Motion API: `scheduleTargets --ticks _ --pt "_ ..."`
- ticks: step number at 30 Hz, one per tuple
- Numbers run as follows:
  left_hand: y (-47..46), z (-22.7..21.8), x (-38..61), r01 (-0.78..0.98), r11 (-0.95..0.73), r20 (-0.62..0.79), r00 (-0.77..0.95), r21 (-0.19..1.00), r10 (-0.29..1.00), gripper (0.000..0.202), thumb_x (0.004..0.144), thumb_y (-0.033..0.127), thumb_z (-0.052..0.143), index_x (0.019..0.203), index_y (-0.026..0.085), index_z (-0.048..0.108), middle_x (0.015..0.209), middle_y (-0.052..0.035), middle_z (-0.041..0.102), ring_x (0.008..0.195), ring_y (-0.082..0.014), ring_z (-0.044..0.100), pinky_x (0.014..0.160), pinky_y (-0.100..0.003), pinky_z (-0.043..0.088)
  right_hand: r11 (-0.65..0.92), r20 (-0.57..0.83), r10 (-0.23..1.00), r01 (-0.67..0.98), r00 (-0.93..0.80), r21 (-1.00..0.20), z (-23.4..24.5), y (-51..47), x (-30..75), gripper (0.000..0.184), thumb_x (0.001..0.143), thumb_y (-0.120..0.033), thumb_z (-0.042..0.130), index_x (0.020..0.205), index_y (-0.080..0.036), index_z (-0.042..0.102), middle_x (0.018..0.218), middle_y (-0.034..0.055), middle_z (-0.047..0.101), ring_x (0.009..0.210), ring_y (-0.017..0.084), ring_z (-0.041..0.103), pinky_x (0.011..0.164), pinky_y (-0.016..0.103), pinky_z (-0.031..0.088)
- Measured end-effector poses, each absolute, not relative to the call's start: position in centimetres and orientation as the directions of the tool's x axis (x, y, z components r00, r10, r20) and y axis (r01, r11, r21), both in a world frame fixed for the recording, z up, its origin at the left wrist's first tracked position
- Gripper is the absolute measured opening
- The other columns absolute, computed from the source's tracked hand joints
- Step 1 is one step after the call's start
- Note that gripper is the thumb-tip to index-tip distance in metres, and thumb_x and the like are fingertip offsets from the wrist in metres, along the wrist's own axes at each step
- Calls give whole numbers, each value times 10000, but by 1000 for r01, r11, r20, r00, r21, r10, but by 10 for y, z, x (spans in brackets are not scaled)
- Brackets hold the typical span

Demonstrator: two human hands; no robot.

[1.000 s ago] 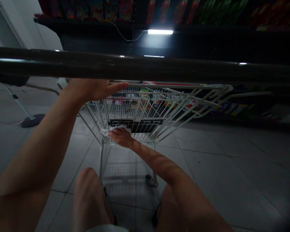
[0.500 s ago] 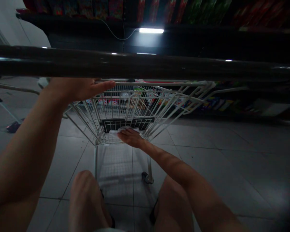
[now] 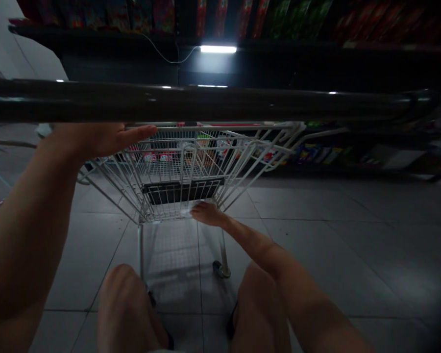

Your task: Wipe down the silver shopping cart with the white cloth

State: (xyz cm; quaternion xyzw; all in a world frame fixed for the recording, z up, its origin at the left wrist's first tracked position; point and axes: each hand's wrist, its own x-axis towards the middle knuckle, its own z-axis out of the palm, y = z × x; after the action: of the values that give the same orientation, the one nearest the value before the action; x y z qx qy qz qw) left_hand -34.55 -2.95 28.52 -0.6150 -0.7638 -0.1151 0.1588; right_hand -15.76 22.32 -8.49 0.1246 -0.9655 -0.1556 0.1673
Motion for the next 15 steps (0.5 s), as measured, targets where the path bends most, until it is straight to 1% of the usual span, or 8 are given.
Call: scheduleTargets --ticks 2,4,6,8,10,12,13,15 --pt "-28 283 -348 976 216 390 -193 -15 900 835 871 795 282 1562 328 251 1264 36 686 1158 -263 587 1067 -449 374 933 356 -267 -148 -895 327 -67 240 -140 224 976 -192 483 1080 -217 680 1172 45 691 1102 167 578 939 342 433" --pt "-27 282 -351 973 229 383 -200 -31 902 860 876 797 262 1575 298 212 1269 22 677 1176 -273 577 1082 -471 348 950 414 -219 -96 -884 297 -59 250 -130 256 972 -201 496 1157 -259 664 1244 23 678 1151 172 563 958 355 423" --pt "-25 281 -353 964 258 364 -220 -58 905 870 879 802 225 1565 268 258 1279 8 663 1201 -288 559 1098 -493 316 964 410 -151 -41 -900 264 -67 250 -130 269 977 -198 482 1164 -257 666 1241 31 682 1147 175 567 966 366 426" --pt "-23 282 -354 955 285 346 -239 -86 907 870 877 808 200 1528 252 359 1287 2 652 1212 -289 547 1105 -492 299 967 365 -127 -32 -922 254 -85 242 -135 229 968 -188 487 1043 -219 702 1154 43 710 1087 166 590 954 354 445" --pt "-23 284 -351 949 297 344 -245 -107 907 879 874 814 191 1488 234 433 1284 -9 651 1199 -278 549 1098 -481 308 962 323 -156 -68 -933 265 -102 231 -141 191 938 -168 528 876 -187 708 1024 36 732 999 150 610 907 321 473" --pt "-22 287 -347 948 294 355 -236 -118 904 897 867 823 192 1489 221 426 1272 -22 658 1175 -268 559 1080 -471 333 952 299 -193 -105 -935 287 -110 225 -144 205 910 -141 552 761 -176 689 935 19 736 958 143 615 868 300 488" --pt "-22 287 -345 949 292 361 -232 -120 903 908 861 829 186 1500 223 408 1263 -24 663 1165 -265 565 1070 -467 345 947 293 -205 -114 -934 299 -108 224 -144 222 910 -134 544 742 -173 685 925 17 736 961 145 616 860 301 494" --pt "-22 288 -344 949 290 364 -227 -127 903 922 851 839 157 1514 240 382 1248 -20 668 1158 -265 573 1052 -461 364 939 297 -213 -111 -931 326 -93 229 -137 251 933 -152 507 769 -175 696 973 23 739 997 158 616 864 323 506"
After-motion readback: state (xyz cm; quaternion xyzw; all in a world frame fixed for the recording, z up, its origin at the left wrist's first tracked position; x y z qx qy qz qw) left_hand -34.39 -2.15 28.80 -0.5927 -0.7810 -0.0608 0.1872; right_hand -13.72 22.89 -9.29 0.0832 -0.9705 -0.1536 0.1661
